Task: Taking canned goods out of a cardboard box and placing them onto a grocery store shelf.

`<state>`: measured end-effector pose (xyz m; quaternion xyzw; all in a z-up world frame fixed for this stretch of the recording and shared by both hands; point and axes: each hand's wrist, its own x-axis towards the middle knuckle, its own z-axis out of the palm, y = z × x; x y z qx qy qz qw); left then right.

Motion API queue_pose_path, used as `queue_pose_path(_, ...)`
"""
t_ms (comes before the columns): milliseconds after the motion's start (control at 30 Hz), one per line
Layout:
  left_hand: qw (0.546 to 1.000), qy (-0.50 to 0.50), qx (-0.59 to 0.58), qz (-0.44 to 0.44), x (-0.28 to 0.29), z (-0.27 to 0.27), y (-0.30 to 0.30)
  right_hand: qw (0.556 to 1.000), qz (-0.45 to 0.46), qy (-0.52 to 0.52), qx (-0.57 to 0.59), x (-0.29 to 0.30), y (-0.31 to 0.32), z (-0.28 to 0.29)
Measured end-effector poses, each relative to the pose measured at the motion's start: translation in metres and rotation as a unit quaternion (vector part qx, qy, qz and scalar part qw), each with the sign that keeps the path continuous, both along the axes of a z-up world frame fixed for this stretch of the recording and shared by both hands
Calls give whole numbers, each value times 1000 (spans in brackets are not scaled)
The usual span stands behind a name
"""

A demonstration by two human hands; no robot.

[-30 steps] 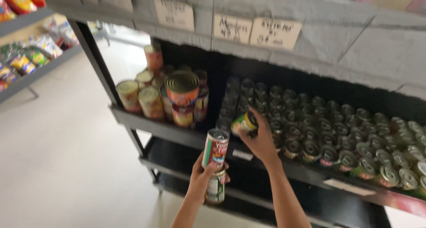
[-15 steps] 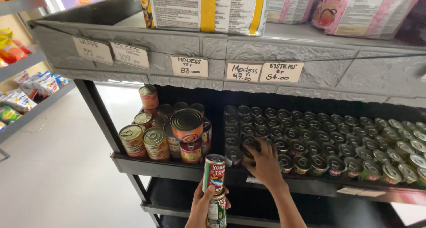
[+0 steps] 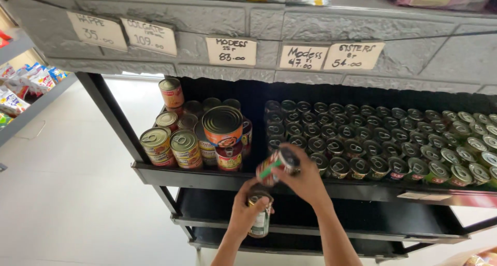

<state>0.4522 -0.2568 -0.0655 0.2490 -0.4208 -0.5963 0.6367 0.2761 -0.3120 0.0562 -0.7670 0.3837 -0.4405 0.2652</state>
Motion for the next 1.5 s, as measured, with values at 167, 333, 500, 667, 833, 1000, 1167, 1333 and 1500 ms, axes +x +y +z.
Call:
queue_pose_path(167,991,-106,-5,85,23,17,7,993,-107,34,-21,35,-30,10)
queue_pose_path(333,981,-147,-27,123,24,34,5,982,-70,66,-161,49,-44,3)
queue_pose_path(500,974,-96,-24,205,21,35,2,975,-23,82,-206,52,-50,-15)
queue_pose_path(667,969,-85,-43,230,13,33,12,966,-33,150,-210,52,-50,-37)
queue_pose_path(833,958,-115,-69,252,14,39,1,924,-80,311,-209,49,-44,-36)
queue_pose_path(1000,961,-100,-37,254,14,52,-11,998,-67,3,5,20,-28,-48)
queue_pose_path(1167,960,-133,-105,220,10,51,-20,996,85,-13,12,23,32,-6)
queue_pose_path(1333,963,-136,-193,131,11,63,-42,994,90,49,45,24,28,6)
queue_pose_path(1500,919,-191,-304,162,22,75,-66,991,41,37,-125,30,-12,7)
